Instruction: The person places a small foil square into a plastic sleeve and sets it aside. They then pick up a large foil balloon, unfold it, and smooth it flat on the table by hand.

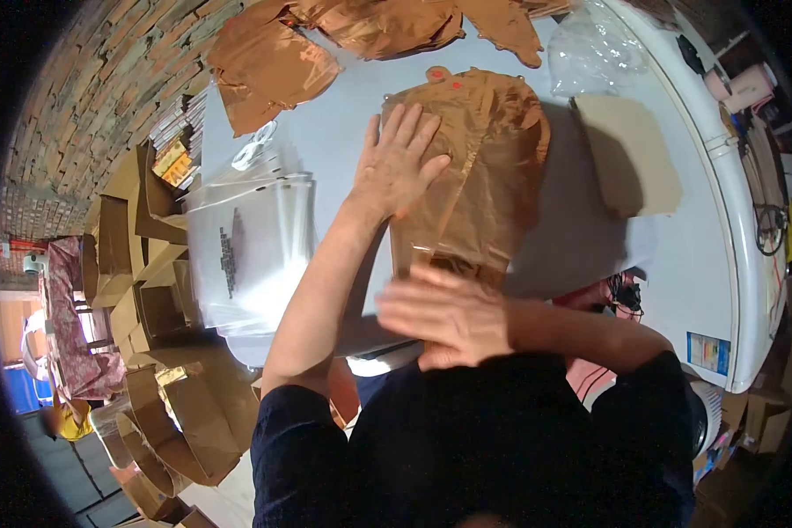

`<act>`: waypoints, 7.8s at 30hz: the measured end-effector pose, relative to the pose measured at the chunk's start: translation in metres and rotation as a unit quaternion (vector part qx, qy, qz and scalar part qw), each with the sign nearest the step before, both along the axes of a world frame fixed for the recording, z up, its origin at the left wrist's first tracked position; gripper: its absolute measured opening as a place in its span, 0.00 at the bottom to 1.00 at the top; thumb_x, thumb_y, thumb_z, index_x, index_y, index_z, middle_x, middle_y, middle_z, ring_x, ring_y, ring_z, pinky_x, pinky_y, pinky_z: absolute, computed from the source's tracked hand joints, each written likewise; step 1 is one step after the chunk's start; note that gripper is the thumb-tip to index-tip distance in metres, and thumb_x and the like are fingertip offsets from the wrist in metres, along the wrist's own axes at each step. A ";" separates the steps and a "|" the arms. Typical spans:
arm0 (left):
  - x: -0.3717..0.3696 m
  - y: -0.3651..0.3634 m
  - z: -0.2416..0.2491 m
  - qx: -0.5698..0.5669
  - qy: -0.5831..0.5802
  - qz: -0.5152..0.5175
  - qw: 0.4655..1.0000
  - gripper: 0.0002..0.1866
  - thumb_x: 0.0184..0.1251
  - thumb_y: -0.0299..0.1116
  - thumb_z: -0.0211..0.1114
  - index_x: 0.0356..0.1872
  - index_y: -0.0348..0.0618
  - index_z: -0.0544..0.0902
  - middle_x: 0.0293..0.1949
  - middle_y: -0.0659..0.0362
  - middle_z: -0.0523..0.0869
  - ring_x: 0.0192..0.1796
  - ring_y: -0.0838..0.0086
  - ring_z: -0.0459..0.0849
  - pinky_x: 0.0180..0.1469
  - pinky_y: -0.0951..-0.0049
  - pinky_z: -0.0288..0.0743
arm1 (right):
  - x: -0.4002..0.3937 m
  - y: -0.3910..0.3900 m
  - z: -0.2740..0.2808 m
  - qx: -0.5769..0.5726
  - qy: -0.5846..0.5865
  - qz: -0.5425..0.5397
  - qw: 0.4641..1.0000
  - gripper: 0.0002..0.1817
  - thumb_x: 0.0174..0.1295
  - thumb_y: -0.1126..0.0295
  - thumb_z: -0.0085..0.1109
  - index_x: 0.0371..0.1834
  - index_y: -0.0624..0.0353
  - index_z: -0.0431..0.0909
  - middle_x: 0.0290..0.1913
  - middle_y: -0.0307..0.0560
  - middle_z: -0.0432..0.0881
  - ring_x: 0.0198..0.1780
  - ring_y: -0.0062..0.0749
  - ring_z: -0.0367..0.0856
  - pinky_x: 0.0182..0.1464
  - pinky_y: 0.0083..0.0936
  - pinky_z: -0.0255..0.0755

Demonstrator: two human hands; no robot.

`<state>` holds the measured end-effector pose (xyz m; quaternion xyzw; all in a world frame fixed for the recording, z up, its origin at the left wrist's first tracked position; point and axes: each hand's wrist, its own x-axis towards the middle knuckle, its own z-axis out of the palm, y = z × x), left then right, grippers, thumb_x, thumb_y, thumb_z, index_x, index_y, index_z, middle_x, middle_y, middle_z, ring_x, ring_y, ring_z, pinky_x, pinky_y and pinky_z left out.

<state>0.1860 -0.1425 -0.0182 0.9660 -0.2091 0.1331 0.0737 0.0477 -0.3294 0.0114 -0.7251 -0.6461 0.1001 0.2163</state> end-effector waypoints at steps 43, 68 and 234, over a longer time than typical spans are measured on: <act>-0.003 0.000 0.003 0.007 0.013 -0.004 1.000 0.35 0.80 0.60 0.47 0.78 0.51 0.69 0.81 0.49 0.61 0.84 0.55 0.52 0.83 0.41 0.38 | 0.258 -0.006 0.072 0.031 0.281 -0.491 0.824 0.21 0.70 0.54 0.57 0.37 0.66 0.81 0.34 0.46 0.86 0.35 0.32 0.88 0.37 0.28 0.84; -0.005 -0.002 0.014 0.001 0.052 0.001 0.999 0.35 0.80 0.60 0.47 0.75 0.47 0.72 0.77 0.48 0.67 0.84 0.54 0.53 0.83 0.41 0.36 | 0.221 -0.056 -0.040 0.068 -0.283 -0.420 0.860 0.23 0.72 0.61 0.52 0.68 0.57 0.75 0.73 0.44 0.72 0.78 0.48 0.60 0.76 0.57 0.52; -0.016 -0.014 0.000 -0.033 -0.029 -0.023 0.999 0.30 0.81 0.55 0.48 0.78 0.58 0.70 0.79 0.56 0.67 0.82 0.56 0.59 0.83 0.46 0.44 | 0.250 -0.071 0.045 0.139 0.328 -0.479 0.802 0.17 0.67 0.57 0.63 0.49 0.58 0.79 0.43 0.42 0.82 0.46 0.24 0.81 0.44 0.26 0.75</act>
